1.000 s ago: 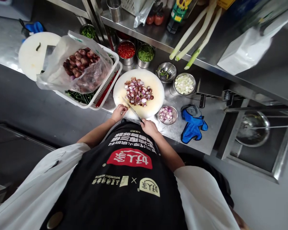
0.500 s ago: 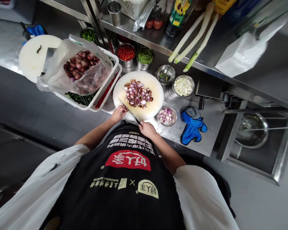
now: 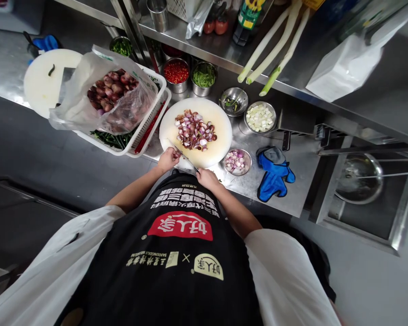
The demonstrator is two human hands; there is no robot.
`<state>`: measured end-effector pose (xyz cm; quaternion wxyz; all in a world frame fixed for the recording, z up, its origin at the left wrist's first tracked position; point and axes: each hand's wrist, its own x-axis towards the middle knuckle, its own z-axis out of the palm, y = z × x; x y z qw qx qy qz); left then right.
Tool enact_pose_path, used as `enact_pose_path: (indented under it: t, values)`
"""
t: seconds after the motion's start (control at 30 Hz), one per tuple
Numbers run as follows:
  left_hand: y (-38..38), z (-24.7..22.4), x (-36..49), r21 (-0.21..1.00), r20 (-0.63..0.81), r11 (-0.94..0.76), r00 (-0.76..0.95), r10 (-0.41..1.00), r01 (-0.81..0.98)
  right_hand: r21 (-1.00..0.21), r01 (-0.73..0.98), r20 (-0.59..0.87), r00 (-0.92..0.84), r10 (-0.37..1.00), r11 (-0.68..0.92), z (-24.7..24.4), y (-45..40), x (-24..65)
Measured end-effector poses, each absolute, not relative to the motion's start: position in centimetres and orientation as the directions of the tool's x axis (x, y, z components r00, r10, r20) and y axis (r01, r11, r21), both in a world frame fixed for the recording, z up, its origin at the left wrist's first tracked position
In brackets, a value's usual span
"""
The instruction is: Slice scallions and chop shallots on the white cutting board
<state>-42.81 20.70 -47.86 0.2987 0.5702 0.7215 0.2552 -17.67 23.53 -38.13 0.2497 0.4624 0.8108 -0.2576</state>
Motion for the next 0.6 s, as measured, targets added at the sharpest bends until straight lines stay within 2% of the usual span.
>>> enact_pose_path:
  t: [0.23,0.43,0.5,0.6]
  values:
    - [21.4,-47.9,-43.1,0.607,-0.212,0.292,-0.204,0.956,0.739,-0.168,0.894,-0.619,-0.424,0.661,0.416,-37.8,23.4,-15.6]
    - [23.4,-47.2,-43.6,0.491,-0.395,0.336,-0.138,0.908,0.804,-0.136,0.916,-0.609,-0.377,0.697,0.377,-37.4,24.1,-15.0]
    - [23.7,-46.8,-43.4,0.48,-0.377,0.326,-0.144,0.915,0.814,-0.139,0.913,-0.608,-0.384,0.695,0.382,-37.4,24.1,-15.0]
    - [23.6,-46.5,-43.0,0.545,-0.204,0.259,-0.173,0.963,0.797,-0.153,0.914,-0.612,-0.386,0.69,0.376,-37.3,24.0,-15.0]
